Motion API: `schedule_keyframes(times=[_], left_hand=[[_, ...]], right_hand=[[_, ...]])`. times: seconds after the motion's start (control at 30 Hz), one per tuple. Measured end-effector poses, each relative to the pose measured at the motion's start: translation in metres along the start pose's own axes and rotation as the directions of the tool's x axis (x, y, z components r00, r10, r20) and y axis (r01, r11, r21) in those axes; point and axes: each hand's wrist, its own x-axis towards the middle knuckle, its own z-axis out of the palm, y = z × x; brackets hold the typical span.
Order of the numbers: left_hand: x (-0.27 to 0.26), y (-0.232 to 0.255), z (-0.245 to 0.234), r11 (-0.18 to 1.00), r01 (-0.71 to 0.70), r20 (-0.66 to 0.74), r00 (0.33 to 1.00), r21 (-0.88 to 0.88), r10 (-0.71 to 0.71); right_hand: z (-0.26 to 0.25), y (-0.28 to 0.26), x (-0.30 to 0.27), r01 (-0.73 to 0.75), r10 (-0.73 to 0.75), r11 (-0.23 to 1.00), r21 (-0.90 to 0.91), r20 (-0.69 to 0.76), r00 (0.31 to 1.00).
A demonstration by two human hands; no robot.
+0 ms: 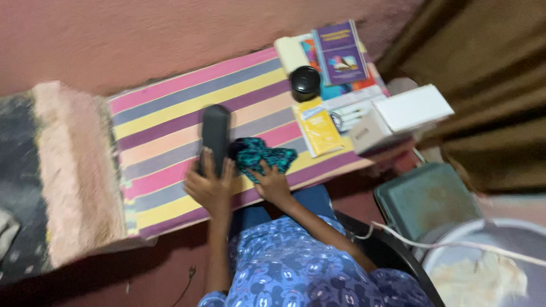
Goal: The person wipes a striped table surface with a blue cloth, moving several items including a black cup, a yellow box, a white box, and a book to clear space. The person continues wiping the table methodically across its surface.
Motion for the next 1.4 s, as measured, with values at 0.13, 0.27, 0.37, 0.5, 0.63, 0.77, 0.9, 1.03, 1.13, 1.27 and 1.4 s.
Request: schedule_keyframes(times=[0.13,0.27,0.37,0.5,0.63,0.77,0.9,1.03,1.13,1.27,1.4], left_hand=[[0.046,-0.136,0.075,0.947,0.071,0.002,0.997,0.315,-0.075],[0.074,-0.213,0.148,0.896,0.154,0.013,0.985,0.416,-0.175],[0.106,-0.250,0.181,0.903,0.211,0.018,0.972,0.375,-0.234],[0.136,-0.264,0.197,0.905,0.342,-0.001,0.936,0.253,-0.353],[0.154,-0.240,0.180,0.911,0.391,0.120,0.906,0.129,-0.405],[0.096,-0.077,0.214,0.965,0.198,0.307,0.942,-0.170,-0.139],[0.021,0.182,0.165,0.610,-0.177,0.205,0.840,-0.773,0.503],[0.037,0.302,0.066,0.129,-0.379,-0.243,0.783,-0.916,0.572],[0.036,0.321,0.043,0.247,-0.131,0.099,0.666,-0.960,0.739],[0.008,0.307,0.025,0.105,-0.342,-0.154,0.650,-0.934,0.744],[-0.017,0.213,0.011,0.085,-0.406,-0.295,0.779,-0.910,0.553]], right_hand=[[-0.016,-0.007,0.004,0.015,-0.018,1.000,-0.024,-0.101,0.995],[-0.018,-0.011,0.002,0.028,-0.044,0.994,-0.110,-0.149,0.988],[-0.010,-0.008,0.003,0.059,-0.086,0.986,-0.157,-0.170,0.982],[-0.001,-0.005,-0.004,0.048,-0.074,0.984,-0.174,-0.142,0.987],[-0.017,-0.015,-0.002,0.063,-0.079,0.990,-0.126,-0.130,0.988],[-0.013,-0.017,0.004,0.049,-0.059,0.995,-0.088,-0.113,0.992],[0.005,0.002,-0.013,0.071,-0.085,0.993,-0.094,-0.153,0.985],[0.010,0.010,-0.002,0.123,-0.143,0.985,-0.118,-0.179,0.973],[0.005,0.001,0.001,0.135,-0.152,0.985,-0.110,-0.171,0.973],[-0.009,-0.007,0.004,0.118,-0.135,0.987,-0.111,-0.161,0.978],[-0.022,-0.012,0.006,0.099,-0.107,0.992,-0.077,-0.101,0.989]])
